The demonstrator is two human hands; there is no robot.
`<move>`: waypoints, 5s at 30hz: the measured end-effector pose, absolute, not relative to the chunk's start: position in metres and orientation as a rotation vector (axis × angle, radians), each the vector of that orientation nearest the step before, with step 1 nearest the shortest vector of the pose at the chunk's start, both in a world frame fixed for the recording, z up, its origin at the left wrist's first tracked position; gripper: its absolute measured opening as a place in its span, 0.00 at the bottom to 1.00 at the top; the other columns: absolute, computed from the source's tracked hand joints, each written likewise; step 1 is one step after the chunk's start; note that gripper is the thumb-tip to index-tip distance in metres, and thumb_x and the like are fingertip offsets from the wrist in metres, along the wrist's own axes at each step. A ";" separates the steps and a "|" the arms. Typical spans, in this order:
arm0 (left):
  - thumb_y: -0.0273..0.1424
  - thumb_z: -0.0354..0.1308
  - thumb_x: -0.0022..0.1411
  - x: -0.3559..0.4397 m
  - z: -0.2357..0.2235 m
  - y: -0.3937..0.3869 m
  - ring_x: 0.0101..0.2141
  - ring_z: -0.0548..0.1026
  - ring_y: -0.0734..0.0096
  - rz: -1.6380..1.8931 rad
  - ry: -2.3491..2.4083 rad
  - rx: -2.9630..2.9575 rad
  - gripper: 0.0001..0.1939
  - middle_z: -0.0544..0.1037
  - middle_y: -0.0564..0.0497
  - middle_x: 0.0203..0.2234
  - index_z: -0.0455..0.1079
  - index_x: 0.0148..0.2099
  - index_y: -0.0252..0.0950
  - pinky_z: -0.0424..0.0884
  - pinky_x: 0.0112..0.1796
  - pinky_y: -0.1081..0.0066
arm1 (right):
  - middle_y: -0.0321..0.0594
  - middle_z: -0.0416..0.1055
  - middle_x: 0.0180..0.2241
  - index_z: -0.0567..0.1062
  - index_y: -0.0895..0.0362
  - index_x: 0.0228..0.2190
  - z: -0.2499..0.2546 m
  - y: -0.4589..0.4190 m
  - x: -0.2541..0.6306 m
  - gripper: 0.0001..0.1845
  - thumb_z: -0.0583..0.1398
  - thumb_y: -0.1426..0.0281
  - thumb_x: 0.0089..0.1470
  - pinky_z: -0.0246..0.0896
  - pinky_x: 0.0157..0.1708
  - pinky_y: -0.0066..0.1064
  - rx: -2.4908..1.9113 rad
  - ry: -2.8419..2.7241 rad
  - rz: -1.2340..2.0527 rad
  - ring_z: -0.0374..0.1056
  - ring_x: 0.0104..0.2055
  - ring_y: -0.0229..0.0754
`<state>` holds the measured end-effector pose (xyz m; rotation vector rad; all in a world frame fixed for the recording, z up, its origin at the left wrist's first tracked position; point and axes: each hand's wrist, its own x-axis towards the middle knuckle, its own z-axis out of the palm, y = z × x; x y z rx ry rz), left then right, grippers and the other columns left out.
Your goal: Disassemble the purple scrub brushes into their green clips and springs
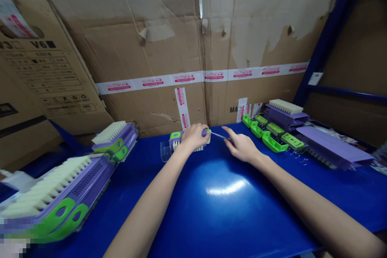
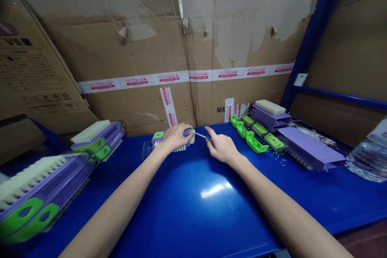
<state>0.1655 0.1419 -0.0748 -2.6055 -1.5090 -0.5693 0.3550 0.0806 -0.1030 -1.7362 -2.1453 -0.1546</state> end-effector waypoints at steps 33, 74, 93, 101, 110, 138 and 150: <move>0.33 0.52 0.63 0.199 -0.062 0.106 0.40 0.71 0.66 -0.990 -1.221 -2.692 0.09 0.76 0.52 0.36 0.69 0.44 0.39 0.63 0.45 0.65 | 0.50 0.68 0.48 0.55 0.59 0.60 -0.118 0.082 0.339 0.30 0.50 0.68 0.56 0.64 0.47 0.39 -1.296 -1.813 -0.235 0.66 0.48 0.47; 0.35 0.51 0.63 0.090 -0.128 0.098 0.57 0.61 0.48 -0.780 -1.132 -2.235 0.23 0.64 0.33 0.56 0.60 0.58 0.27 0.62 0.53 0.53 | 0.49 0.71 0.47 0.58 0.57 0.58 -0.115 0.094 0.362 0.30 0.54 0.66 0.54 0.59 0.34 0.33 -2.050 -1.853 -0.049 0.70 0.44 0.51; 0.36 0.50 0.63 0.088 -0.133 0.101 0.61 0.55 0.46 -0.695 -1.349 -2.206 0.28 0.56 0.33 0.61 0.55 0.63 0.31 0.57 0.56 0.48 | 0.51 0.70 0.47 0.61 0.58 0.56 -0.111 0.093 0.365 0.28 0.53 0.65 0.54 0.59 0.36 0.34 -2.078 -1.876 -0.038 0.69 0.45 0.52; 0.36 0.50 0.63 0.090 -0.130 0.098 0.60 0.56 0.46 -0.667 -1.365 -2.188 0.27 0.57 0.34 0.61 0.56 0.62 0.31 0.57 0.56 0.49 | 0.51 0.69 0.48 0.61 0.57 0.56 -0.110 0.092 0.366 0.28 0.53 0.65 0.54 0.59 0.36 0.33 -2.092 -1.894 -0.053 0.69 0.46 0.51; 0.35 0.49 0.63 0.090 -0.130 0.098 0.60 0.56 0.48 -0.687 -1.364 -2.196 0.27 0.57 0.35 0.61 0.55 0.62 0.32 0.57 0.56 0.48 | 0.50 0.70 0.46 0.62 0.58 0.56 -0.111 0.093 0.366 0.27 0.53 0.67 0.54 0.59 0.38 0.33 -2.058 -1.908 -0.075 0.69 0.45 0.50; 0.35 0.48 0.63 0.090 -0.130 0.098 0.60 0.56 0.47 -0.681 -1.368 -2.198 0.27 0.57 0.35 0.61 0.55 0.62 0.32 0.56 0.55 0.46 | 0.50 0.70 0.46 0.63 0.60 0.54 -0.118 0.098 0.369 0.25 0.53 0.67 0.55 0.57 0.45 0.33 -1.935 -1.936 -0.026 0.65 0.50 0.49; 0.35 0.48 0.63 0.090 -0.131 0.097 0.60 0.56 0.47 -0.712 -1.369 -2.205 0.27 0.57 0.35 0.61 0.55 0.63 0.32 0.55 0.56 0.45 | 0.51 0.69 0.47 0.64 0.61 0.54 -0.118 0.097 0.368 0.25 0.53 0.66 0.55 0.58 0.43 0.33 -1.943 -1.930 -0.038 0.66 0.48 0.49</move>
